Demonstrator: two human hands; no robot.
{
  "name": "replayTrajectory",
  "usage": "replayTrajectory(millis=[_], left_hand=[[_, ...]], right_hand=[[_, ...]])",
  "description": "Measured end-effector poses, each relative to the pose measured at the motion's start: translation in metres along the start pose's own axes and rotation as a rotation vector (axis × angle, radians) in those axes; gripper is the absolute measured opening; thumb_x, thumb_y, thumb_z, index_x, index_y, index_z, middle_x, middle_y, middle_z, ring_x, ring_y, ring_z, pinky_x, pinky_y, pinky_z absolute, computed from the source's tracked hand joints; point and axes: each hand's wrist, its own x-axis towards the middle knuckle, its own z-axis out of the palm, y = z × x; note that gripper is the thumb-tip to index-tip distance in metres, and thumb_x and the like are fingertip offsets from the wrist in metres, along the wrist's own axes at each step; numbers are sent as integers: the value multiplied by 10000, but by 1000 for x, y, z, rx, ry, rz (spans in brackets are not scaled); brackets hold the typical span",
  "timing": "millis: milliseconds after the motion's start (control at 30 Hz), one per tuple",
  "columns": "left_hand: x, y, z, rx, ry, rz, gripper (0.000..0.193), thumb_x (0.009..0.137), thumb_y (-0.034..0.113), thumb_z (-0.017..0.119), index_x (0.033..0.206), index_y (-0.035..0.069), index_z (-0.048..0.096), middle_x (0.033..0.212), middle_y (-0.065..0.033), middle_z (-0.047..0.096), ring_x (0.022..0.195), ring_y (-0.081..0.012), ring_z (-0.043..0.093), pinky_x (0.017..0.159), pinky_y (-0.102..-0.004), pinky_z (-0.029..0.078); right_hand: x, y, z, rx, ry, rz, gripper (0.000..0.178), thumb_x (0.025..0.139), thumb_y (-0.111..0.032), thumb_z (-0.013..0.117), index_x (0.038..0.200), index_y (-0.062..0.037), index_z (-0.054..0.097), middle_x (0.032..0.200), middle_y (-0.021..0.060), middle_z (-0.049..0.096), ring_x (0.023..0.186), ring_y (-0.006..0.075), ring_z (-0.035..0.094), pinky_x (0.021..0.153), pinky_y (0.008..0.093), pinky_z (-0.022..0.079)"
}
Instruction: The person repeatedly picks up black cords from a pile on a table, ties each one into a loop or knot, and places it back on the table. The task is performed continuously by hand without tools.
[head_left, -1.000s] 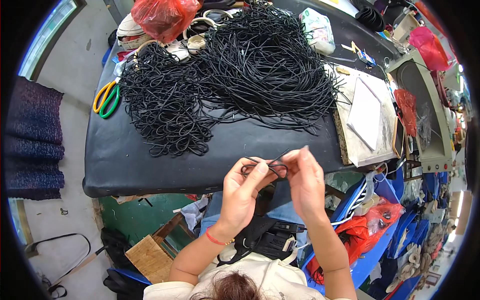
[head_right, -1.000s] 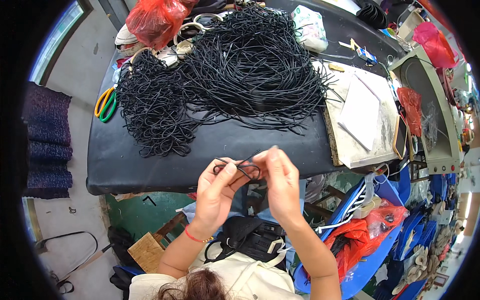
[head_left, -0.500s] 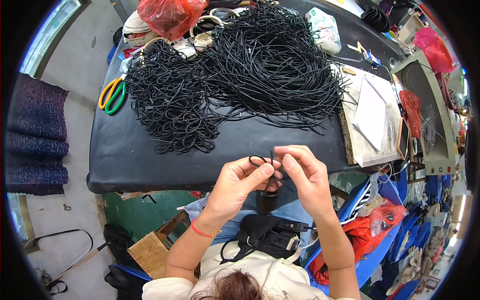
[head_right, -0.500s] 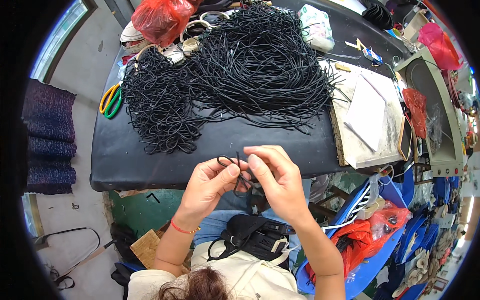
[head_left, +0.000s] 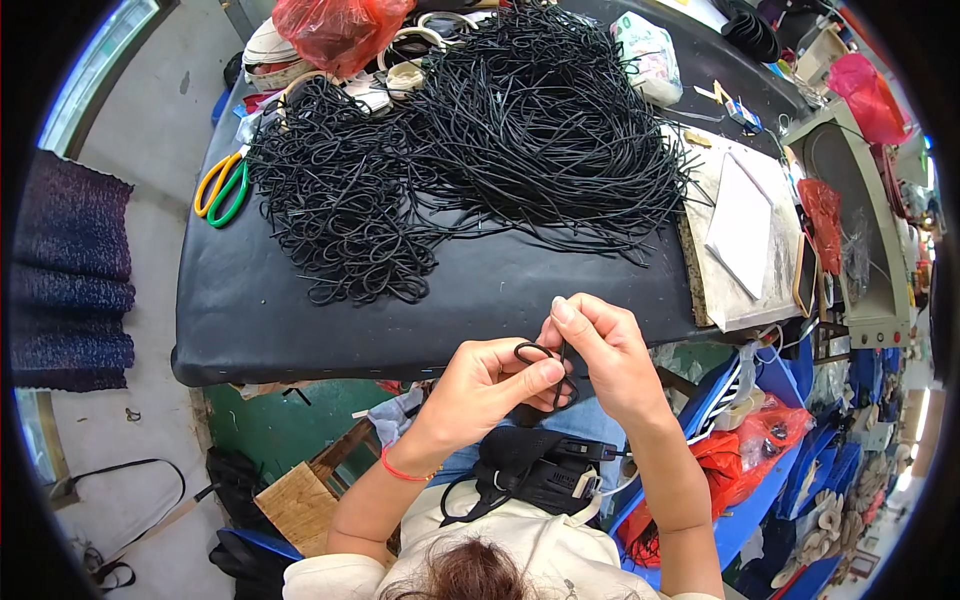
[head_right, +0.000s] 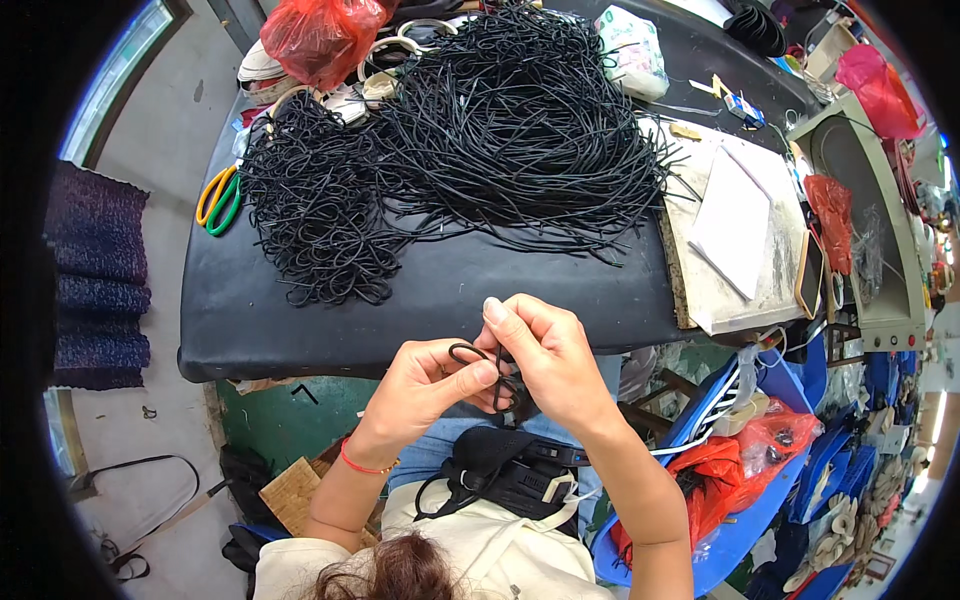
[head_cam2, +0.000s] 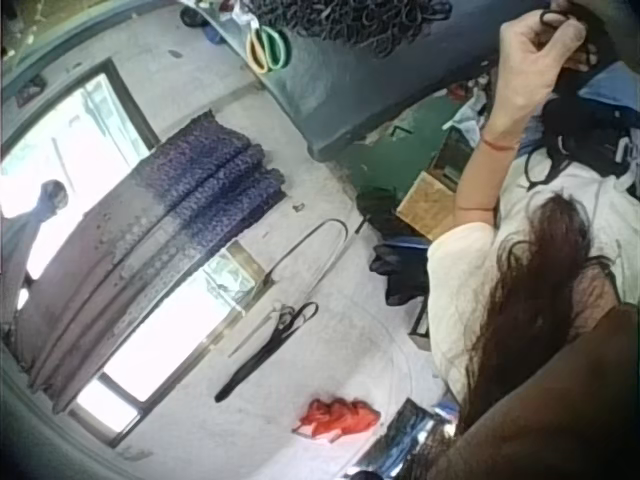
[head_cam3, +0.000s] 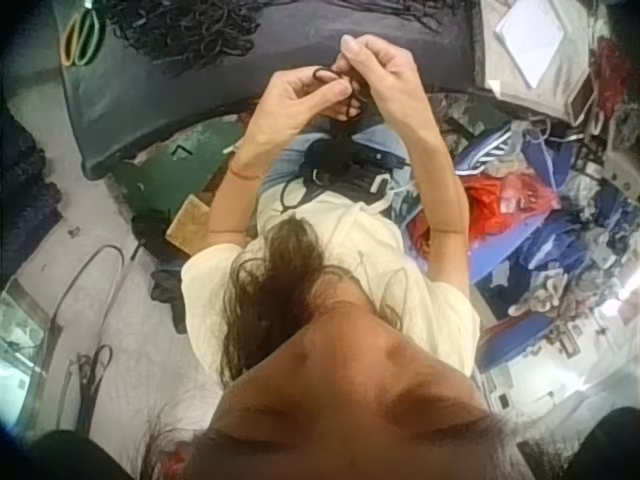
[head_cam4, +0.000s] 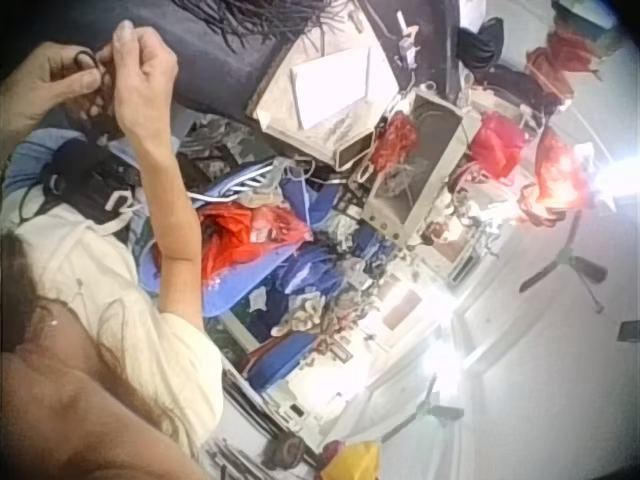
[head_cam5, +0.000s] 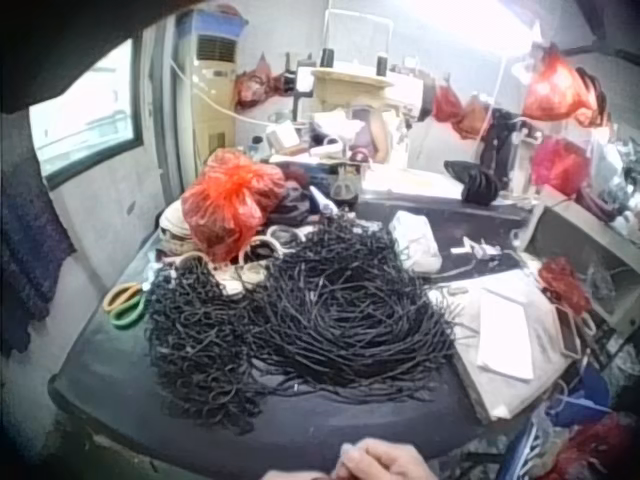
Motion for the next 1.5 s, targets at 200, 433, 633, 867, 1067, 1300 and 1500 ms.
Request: replayTrajectory(millis=[200, 433, 633, 867, 1067, 1300, 1500], left_hand=[[9, -18, 1, -213, 175, 229, 160, 886, 107, 555, 985, -13, 590, 908, -113, 637, 823, -147, 633, 715, -256, 532], [13, -28, 9, -101, 262, 286, 161, 865, 113, 595, 949, -25, 587, 866, -92, 637, 768, -117, 619, 690, -232, 513], [11, -28, 17, 245, 380, 363, 183, 862, 148, 607, 875, -34, 601, 716, -60, 639, 643, -83, 591, 595, -216, 488], [7, -20, 13, 363, 364, 251, 159, 867, 131, 599, 912, -21, 583, 779, -43, 620, 690, -74, 584, 609, -197, 484], [5, -12, 9, 92, 229, 197, 196, 889, 136, 564, 994, -27, 593, 820, -82, 642, 726, -102, 603, 652, -228, 502], [4, -14, 6, 116, 165, 181, 227, 894, 111, 546, 1067, -32, 580, 873, -65, 631, 789, -108, 608, 708, -232, 502], [3, -26, 11, 273, 217, 342, 174, 869, 43, 560, 1019, -40, 592, 815, -88, 640, 784, -132, 628, 697, -251, 519]], right_hand=[[0, 1, -2, 94, 203, -52, 353, 951, -315, 430, 1061, 5, 534, 917, 70, 608, 848, 112, 588, 722, 245, 461], [-28, 14, -5, 57, 187, -48, 165, 859, -127, 604, 939, 17, 589, 820, 26, 607, 723, 51, 541, 621, 185, 424], [-28, 12, -6, 9, 154, -81, 134, 847, -98, 617, 912, 17, 597, 765, 5, 581, 670, 43, 500, 601, 190, 410], [-28, 22, -9, -119, 130, -163, 139, 865, -102, 590, 939, 15, 594, 734, -18, 547, 686, 27, 465, 603, 180, 380], [-19, 21, -21, 154, 73, -23, 199, 892, -191, 564, 960, -6, 591, 716, -39, 521, 636, 22, 417, 563, 185, 344], [-12, 13, -4, 37, 172, -44, 178, 884, -183, 584, 918, -9, 603, 719, -35, 527, 649, 29, 446, 574, 190, 359], [-9, 28, 2, -345, 386, -425, 147, 819, -101, 636, 751, 26, 604, 680, 45, 532, 583, 89, 466, 516, 234, 365]])
